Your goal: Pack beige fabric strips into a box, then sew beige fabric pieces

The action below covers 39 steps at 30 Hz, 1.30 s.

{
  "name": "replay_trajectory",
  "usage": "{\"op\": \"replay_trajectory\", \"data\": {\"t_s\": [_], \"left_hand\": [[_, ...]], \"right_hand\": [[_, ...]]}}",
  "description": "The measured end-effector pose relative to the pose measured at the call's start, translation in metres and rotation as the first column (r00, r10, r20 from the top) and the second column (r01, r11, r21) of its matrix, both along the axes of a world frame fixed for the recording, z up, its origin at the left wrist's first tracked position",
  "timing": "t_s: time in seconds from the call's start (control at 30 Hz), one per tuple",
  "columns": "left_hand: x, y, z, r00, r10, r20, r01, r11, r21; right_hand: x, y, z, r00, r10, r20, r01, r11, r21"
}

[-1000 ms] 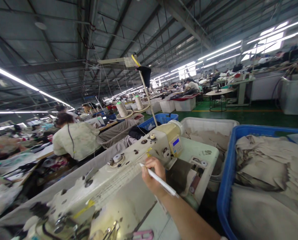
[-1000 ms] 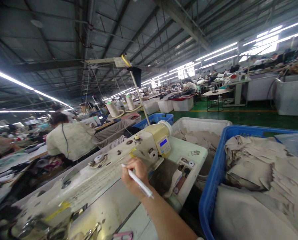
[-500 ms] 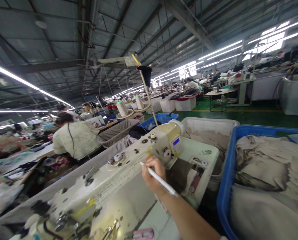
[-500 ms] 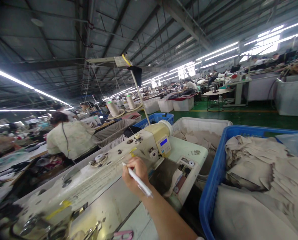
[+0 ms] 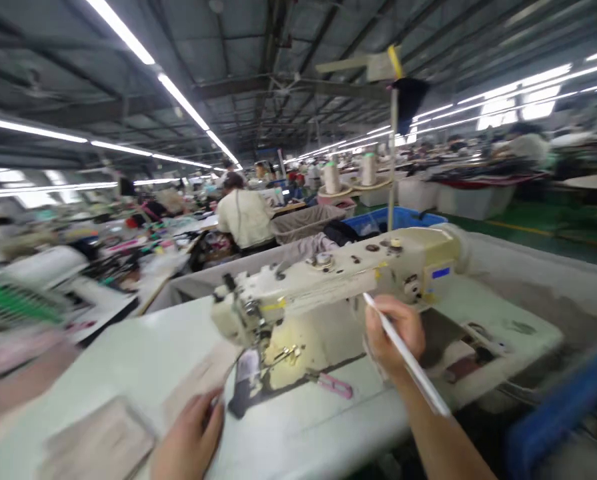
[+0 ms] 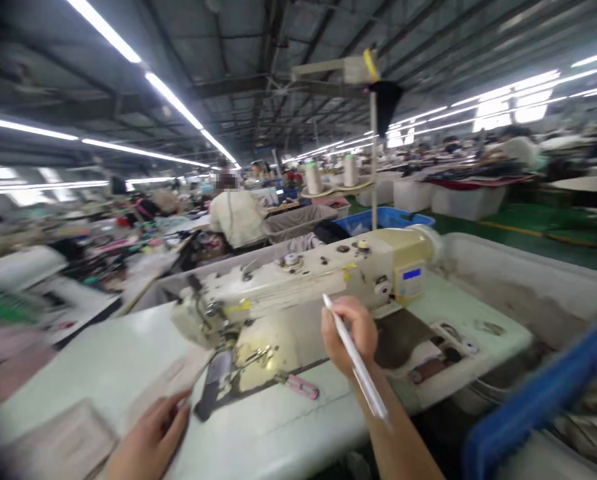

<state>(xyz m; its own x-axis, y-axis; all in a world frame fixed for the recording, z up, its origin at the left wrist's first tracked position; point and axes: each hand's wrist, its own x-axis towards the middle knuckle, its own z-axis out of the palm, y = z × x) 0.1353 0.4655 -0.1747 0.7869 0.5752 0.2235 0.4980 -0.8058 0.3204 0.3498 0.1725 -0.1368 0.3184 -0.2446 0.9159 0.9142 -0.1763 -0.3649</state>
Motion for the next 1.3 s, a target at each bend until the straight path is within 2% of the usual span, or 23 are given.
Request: {"op": "replay_trajectory", "data": {"t_s": [0.07,0.13,0.2,0.27,0.37,0.47,0.53,0.63,0.73,0.83,0.9,0.93,1.0,1.07,1.17,1.23,1.3], "left_hand": [[-0.004,-0.005,0.001,0.999,0.006,-0.042,-0.006,1.0,-0.01],[-0.006,-0.009,0.003,0.998,0.032,-0.057,-0.032,0.999,0.009],[-0.011,-0.014,0.003,0.999,-0.002,-0.042,0.003,1.0,0.024],[-0.018,-0.02,0.001,0.996,-0.089,0.006,0.089,0.995,0.036],[-0.035,-0.03,-0.004,0.973,-0.198,0.118,0.195,0.98,0.04],[-0.056,-0.031,-0.003,0.953,-0.181,0.244,0.165,0.983,0.084],[-0.07,-0.021,0.004,0.939,-0.112,0.324,0.074,0.989,0.127],[-0.08,0.01,0.022,0.935,0.011,0.354,-0.062,0.989,0.135],[-0.071,0.047,0.041,0.974,0.069,0.215,-0.092,0.991,0.099],[-0.048,0.075,0.049,0.997,0.078,0.021,-0.079,0.994,0.078],[-0.032,0.086,0.047,0.988,0.08,-0.131,-0.071,0.995,0.069],[-0.024,0.09,0.045,0.976,0.076,-0.203,-0.065,0.996,0.059],[-0.01,0.096,0.04,0.952,0.056,-0.3,-0.049,0.998,0.031],[-0.002,0.099,0.039,0.944,0.022,-0.33,-0.022,1.0,0.004],[-0.002,0.093,0.046,0.962,-0.064,-0.266,0.045,0.996,-0.075],[-0.01,0.08,0.056,0.976,-0.15,-0.155,0.116,0.971,-0.208],[-0.024,0.065,0.065,0.969,-0.243,-0.049,0.212,0.915,-0.343]], "right_hand": [[-0.016,-0.003,-0.007,0.999,0.008,0.04,-0.001,0.988,-0.151],[-0.026,-0.005,-0.019,0.996,0.069,0.048,-0.048,0.934,-0.354],[-0.03,-0.006,-0.034,0.991,0.132,0.005,-0.107,0.824,-0.556],[-0.028,-0.006,-0.05,0.99,0.132,-0.053,-0.13,0.696,-0.706],[-0.017,-0.009,-0.069,0.995,0.048,-0.093,-0.104,0.555,-0.825],[-0.004,-0.012,-0.077,0.994,-0.035,-0.103,-0.076,0.452,-0.889],[0.003,-0.013,-0.075,0.991,-0.09,-0.095,-0.055,0.375,-0.925],[0.009,-0.01,-0.069,0.984,-0.156,-0.086,-0.044,0.252,-0.967],[0.014,-0.004,-0.065,0.97,-0.224,-0.094,-0.061,0.149,-0.987],[0.016,0.003,-0.063,0.947,-0.306,-0.1,-0.079,0.083,-0.993],[0.013,0.006,-0.06,0.934,-0.346,-0.093,-0.07,0.079,-0.994],[0.01,0.007,-0.058,0.931,-0.356,-0.086,-0.055,0.096,-0.994],[-0.001,0.01,-0.05,0.934,-0.348,-0.082,-0.025,0.166,-0.986],[-0.02,0.016,-0.041,0.948,-0.292,-0.123,-0.044,0.263,-0.964],[-0.058,0.032,-0.029,0.952,-0.111,-0.286,-0.222,0.397,-0.891],[-0.084,0.047,-0.025,0.911,0.033,-0.412,-0.382,0.446,-0.809],[-0.105,0.061,-0.023,0.853,0.15,-0.5,-0.505,0.475,-0.721]]}}
